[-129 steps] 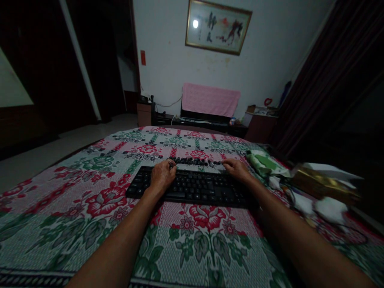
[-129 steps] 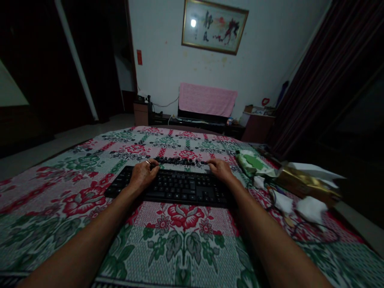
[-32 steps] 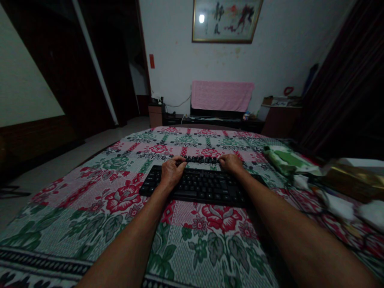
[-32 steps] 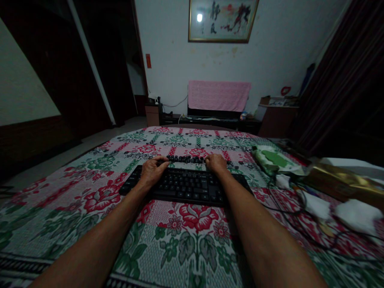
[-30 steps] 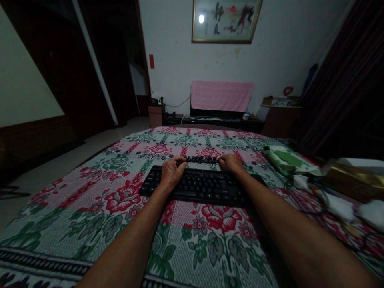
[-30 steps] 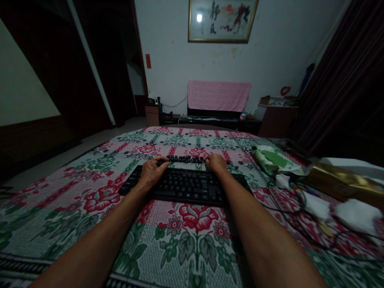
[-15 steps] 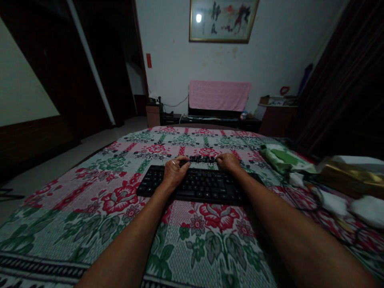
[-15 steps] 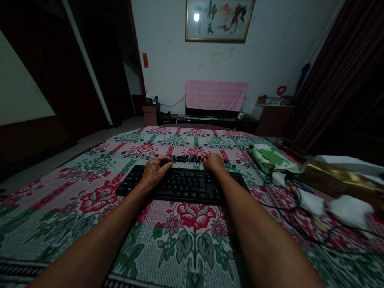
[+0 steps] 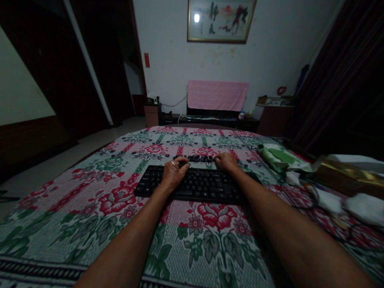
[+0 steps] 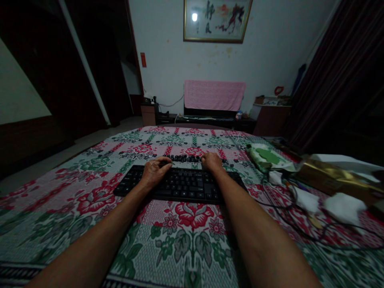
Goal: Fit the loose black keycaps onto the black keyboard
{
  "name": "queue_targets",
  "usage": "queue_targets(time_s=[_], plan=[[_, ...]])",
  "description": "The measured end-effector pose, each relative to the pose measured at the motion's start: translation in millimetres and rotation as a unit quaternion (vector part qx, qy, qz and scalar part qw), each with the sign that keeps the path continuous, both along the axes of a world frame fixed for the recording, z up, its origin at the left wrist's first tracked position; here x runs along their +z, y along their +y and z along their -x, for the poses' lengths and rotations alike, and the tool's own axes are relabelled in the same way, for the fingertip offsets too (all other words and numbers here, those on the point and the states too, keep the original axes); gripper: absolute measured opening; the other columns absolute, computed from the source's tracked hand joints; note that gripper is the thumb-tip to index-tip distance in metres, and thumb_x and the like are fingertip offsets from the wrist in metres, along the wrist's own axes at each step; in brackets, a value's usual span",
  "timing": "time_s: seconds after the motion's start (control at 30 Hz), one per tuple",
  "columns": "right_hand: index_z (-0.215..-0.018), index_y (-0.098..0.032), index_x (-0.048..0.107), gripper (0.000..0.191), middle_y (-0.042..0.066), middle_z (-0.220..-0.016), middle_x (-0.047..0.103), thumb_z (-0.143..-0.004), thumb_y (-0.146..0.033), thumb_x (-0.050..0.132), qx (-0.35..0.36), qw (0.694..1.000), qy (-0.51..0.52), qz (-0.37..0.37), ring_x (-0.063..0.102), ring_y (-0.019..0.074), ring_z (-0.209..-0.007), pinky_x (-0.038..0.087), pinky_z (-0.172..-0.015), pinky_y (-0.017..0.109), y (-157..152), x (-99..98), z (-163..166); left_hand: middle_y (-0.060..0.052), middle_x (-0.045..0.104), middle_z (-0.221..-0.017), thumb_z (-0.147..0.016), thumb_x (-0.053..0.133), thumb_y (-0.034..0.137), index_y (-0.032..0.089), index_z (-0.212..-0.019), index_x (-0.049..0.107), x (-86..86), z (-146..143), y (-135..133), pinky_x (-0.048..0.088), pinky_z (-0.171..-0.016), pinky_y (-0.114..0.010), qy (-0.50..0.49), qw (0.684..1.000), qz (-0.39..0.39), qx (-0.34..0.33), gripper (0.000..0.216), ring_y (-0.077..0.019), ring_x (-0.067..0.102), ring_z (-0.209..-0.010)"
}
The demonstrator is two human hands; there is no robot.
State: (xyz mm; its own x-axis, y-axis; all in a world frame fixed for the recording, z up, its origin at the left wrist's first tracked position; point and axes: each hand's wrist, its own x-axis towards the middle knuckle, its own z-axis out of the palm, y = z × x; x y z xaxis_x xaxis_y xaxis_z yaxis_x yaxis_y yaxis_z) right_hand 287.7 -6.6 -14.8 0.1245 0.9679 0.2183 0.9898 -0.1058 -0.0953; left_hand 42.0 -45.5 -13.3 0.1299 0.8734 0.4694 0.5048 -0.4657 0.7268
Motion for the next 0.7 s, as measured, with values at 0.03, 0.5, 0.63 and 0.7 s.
queue_targets(time_s=[0.03, 0.5, 0.63, 0.7], plan=[[-0.105, -0.029, 0.07, 0.033, 0.004, -0.107, 0.069, -0.083, -0.028, 0.044, -0.003, 1.0, -0.001, 0.001, 0.061, 0.0197, -0.101, 0.043, -0.086, 0.026, -0.2, 0.4, 0.2, -0.001, 0.071, -0.082, -0.074, 0.059, 0.026, 0.02, -0.087, 0.068, -0.3, 0.1, 0.3, 0.048, -0.073, -0.025, 0.002, 1.0, 0.0, 0.0, 0.017, -0.016, 0.065, -0.077], [-0.103, -0.027, 0.07, 0.034, 0.006, -0.106, 0.069, -0.083, -0.027, 0.043, 0.004, 1.0, -0.005, 0.001, 0.061, 0.0221, -0.1, 0.044, -0.085, 0.029, 0.7, -0.5, -0.7, -0.001, 0.071, -0.08, -0.074, 0.059, 0.025, 0.019, -0.087, 0.068, -2.2, -0.3, 0.7, 0.048, -0.07, -0.024, -0.012, 1.0, 0.011, -0.014, 0.017, -0.0153, 0.064, -0.072], [-0.102, -0.027, 0.071, 0.034, 0.006, -0.105, 0.069, -0.083, -0.028, 0.043, 0.003, 1.0, -0.002, -0.002, 0.061, 0.0209, -0.1, 0.043, -0.086, 0.027, 0.4, -1.3, -1.3, -0.001, 0.071, -0.081, -0.074, 0.059, 0.025, 0.019, -0.087, 0.068, -3.5, -0.2, 1.2, 0.047, -0.071, -0.024, -0.017, 1.0, 0.005, -0.017, 0.016, -0.0153, 0.065, -0.074], [-0.101, -0.027, 0.071, 0.033, 0.006, -0.104, 0.07, -0.083, -0.028, 0.044, 0.004, 1.0, 0.001, -0.007, 0.061, 0.0209, -0.099, 0.043, -0.085, 0.027, 0.4, -1.9, -1.6, -0.001, 0.071, -0.081, -0.074, 0.06, 0.025, 0.019, -0.087, 0.068, -3.7, -0.4, 1.4, 0.047, -0.071, -0.024, -0.017, 1.0, 0.005, -0.018, 0.016, -0.0153, 0.065, -0.074]])
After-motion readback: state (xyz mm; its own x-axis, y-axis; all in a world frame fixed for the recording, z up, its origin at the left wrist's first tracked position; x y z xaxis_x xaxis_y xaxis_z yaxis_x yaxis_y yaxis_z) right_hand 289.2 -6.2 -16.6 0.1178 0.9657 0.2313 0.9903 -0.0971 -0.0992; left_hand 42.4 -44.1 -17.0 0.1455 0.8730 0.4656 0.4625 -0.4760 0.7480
